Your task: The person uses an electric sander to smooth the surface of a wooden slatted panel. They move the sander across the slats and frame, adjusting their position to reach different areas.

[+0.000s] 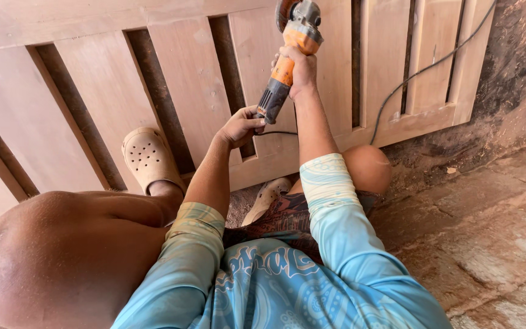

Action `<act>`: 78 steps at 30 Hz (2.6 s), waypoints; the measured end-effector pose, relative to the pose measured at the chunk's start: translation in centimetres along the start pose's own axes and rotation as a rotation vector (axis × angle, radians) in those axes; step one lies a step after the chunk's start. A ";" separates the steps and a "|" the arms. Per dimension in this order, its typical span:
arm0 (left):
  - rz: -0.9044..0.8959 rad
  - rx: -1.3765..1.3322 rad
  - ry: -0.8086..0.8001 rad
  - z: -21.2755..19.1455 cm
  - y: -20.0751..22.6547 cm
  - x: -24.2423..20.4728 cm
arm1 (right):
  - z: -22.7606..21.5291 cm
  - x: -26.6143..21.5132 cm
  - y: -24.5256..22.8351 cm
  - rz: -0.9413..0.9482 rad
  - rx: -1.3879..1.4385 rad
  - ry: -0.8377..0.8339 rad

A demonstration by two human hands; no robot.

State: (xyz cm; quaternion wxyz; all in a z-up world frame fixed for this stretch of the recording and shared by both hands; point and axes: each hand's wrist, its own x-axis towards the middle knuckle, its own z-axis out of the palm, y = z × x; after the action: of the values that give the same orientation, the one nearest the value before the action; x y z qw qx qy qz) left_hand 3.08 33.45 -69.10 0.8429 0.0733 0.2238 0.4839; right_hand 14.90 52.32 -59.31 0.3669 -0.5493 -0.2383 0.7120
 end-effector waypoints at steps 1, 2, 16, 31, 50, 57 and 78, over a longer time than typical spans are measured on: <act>-0.014 0.126 0.038 0.0 -0.3 0.5 | 0.1 -0.1 -0.3 0.000 0.010 -0.002; -0.027 0.252 0.080 -0.2 -0.5 1.1 | 0.4 0.0 -0.4 -0.022 -0.066 0.003; -0.949 1.757 -0.507 8.1 14.7 -3.6 | 5.1 1.3 3.2 -0.074 -0.456 -0.016; -0.536 1.366 0.236 -2.9 29.6 -16.3 | 20.7 0.4 5.6 -0.129 -1.330 -0.043; 0.090 1.907 1.046 -16.2 30.8 -18.0 | -2.6 13.8 -2.9 -0.213 -0.786 0.279; -0.014 1.848 1.097 -16.0 30.6 -17.4 | -0.2 14.5 -3.0 -0.131 -0.720 0.370; 0.061 1.752 1.304 -17.8 27.3 -19.2 | 23.8 5.8 9.9 -0.096 -1.427 -0.031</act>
State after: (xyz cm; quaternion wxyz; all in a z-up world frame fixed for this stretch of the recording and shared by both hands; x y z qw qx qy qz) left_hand -34.56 29.72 -69.71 0.2052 0.3829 0.8922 0.1234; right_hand -11.24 52.22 -63.46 -0.0543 -0.6339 -0.6750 0.3735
